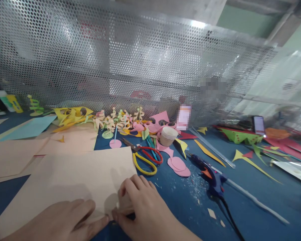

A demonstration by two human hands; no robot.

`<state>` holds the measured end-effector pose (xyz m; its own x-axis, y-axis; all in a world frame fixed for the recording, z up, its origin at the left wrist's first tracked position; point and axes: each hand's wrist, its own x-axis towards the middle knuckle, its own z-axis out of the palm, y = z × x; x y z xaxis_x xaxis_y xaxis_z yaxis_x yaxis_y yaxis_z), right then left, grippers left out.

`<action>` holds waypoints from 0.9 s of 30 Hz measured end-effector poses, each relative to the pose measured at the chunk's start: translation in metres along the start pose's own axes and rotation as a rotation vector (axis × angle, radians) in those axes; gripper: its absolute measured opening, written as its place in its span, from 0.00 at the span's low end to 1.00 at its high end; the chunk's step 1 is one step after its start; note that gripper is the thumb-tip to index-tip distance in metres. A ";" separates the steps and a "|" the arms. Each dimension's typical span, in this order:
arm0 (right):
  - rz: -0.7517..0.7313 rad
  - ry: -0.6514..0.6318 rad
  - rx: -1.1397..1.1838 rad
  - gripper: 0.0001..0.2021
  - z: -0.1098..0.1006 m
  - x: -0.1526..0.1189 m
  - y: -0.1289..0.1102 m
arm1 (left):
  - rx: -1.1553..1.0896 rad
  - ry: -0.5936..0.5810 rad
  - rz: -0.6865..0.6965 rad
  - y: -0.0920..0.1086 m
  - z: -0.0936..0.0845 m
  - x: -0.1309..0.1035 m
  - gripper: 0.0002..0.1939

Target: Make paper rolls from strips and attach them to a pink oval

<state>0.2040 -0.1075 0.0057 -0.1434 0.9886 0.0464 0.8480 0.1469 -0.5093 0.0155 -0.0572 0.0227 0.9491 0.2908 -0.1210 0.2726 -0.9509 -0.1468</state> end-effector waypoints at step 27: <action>0.049 -0.017 0.022 0.05 -0.033 -0.002 0.006 | -0.222 0.090 -0.050 -0.005 0.006 -0.009 0.17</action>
<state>0.2260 -0.1076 0.0310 -0.1108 0.9938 0.0065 0.8427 0.0974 -0.5295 0.0051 -0.0548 0.0183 0.9412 0.3365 -0.0292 0.3378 -0.9386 0.0701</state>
